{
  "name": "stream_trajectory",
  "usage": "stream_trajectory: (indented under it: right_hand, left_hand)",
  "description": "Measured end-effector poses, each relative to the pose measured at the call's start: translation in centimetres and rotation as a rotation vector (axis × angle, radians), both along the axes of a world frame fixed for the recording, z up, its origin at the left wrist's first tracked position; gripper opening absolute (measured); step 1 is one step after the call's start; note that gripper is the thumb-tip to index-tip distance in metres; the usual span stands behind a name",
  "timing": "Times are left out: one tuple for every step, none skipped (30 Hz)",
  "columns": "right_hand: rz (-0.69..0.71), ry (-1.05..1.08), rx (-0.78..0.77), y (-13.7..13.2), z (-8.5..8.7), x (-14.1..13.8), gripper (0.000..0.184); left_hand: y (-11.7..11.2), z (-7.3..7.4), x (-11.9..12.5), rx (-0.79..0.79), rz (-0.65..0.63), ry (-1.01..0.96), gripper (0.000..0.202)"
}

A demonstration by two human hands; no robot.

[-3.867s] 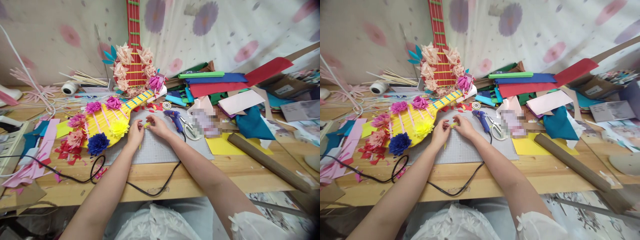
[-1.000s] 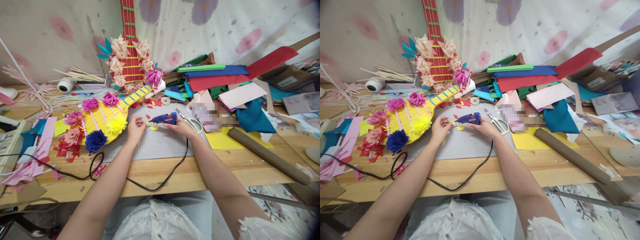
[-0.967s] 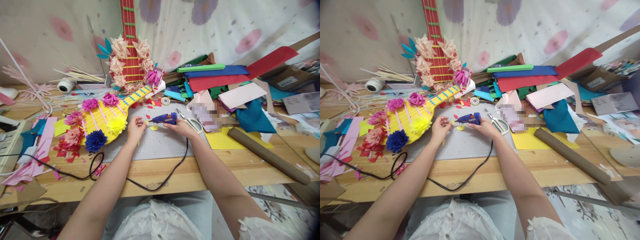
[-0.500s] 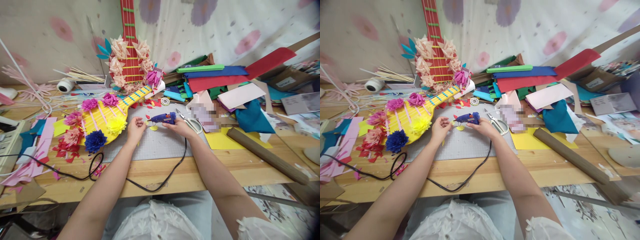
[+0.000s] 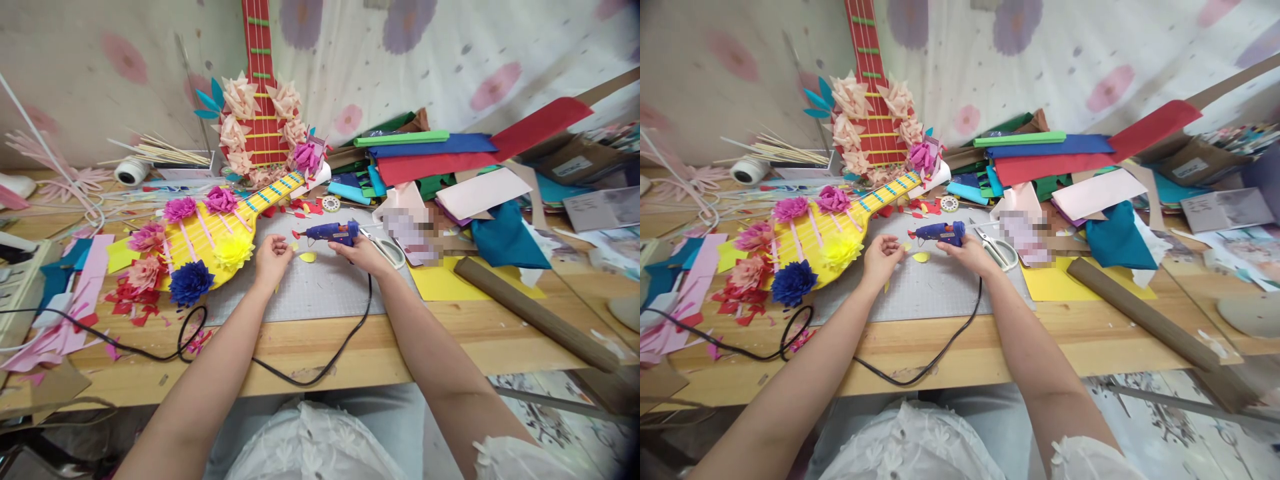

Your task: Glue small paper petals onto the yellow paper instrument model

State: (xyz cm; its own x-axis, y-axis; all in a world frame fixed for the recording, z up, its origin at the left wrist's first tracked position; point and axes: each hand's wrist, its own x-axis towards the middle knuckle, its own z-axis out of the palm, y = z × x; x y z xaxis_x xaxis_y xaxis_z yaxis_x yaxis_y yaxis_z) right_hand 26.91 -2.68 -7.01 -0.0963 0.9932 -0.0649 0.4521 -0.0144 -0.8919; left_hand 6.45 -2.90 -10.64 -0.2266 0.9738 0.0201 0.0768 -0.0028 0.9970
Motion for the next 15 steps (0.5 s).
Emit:
stream_trajectory:
  right_hand:
    - [-0.027, 0.01, -0.003, 0.1, -0.1, 0.1, 0.041]
    - [-0.061, 0.018, 0.001, 0.3, -0.2, 0.1, 0.042]
    - [-0.105, 0.024, 0.013, 0.6, -0.4, 0.2, 0.043]
    - [-0.152, 0.026, 0.029, 0.9, -0.6, 0.3, 0.043]
    - [-0.2, 0.021, 0.047, 1.3, -0.9, 0.4, 0.044]
    - [-0.247, 0.007, 0.062, 1.6, -1.1, 0.4, 0.045]
    - [-0.286, -0.018, 0.076, 2.0, -1.4, 0.5, 0.045]
    - [-0.315, -0.052, 0.091, 2.3, -1.6, 0.6, 0.046]
    - [-0.331, -0.093, 0.107, 2.5, -1.9, 0.6, 0.048]
    - [-0.336, -0.134, 0.125, 2.7, -2.1, 0.6, 0.049]
    - [-0.331, -0.173, 0.146, 2.8, -2.2, 0.6, 0.05]
    - [-0.321, -0.207, 0.167, 2.9, -2.4, 0.5, 0.051]
    - [-0.306, -0.236, 0.183, 2.9, -2.5, 0.5, 0.052]
    - [-0.292, -0.262, 0.192, 2.9, -2.5, 0.4, 0.052]
    - [-0.281, -0.287, 0.194, 2.9, -2.6, 0.4, 0.052]
  left_hand:
    - [0.0, -0.1, 0.0, 0.0, 0.0, -0.009, 0.024]
    - [0.0, -0.1, 0.0, 0.003, 0.0, -0.015, 0.024]
    - [0.0, -0.2, 0.0, 0.008, 0.003, -0.016, 0.023]
    - [0.1, -0.2, 0.0, 0.016, 0.007, -0.014, 0.023]
    - [0.0, -0.3, 0.1, 0.025, 0.011, -0.009, 0.023]
    - [0.0, -0.3, 0.1, 0.034, 0.013, -0.006, 0.023]
    - [0.0, -0.3, 0.1, 0.039, 0.015, -0.009, 0.024]
    - [0.0, -0.3, 0.1, 0.041, 0.015, -0.021, 0.024]
    - [0.0, -0.2, 0.2, 0.039, 0.014, -0.041, 0.025]
    - [0.0, -0.1, 0.2, 0.033, 0.016, -0.066, 0.026]
    - [-0.1, 0.0, 0.2, 0.024, 0.021, -0.093, 0.026]
    - [-0.1, 0.1, 0.3, 0.016, 0.029, -0.122, 0.027]
    - [-0.2, 0.2, 0.4, 0.013, 0.036, -0.151, 0.028]
    - [-0.2, 0.3, 0.5, 0.014, 0.038, -0.178, 0.028]
    - [-0.3, 0.5, 0.7, 0.018, 0.039, -0.207, 0.029]
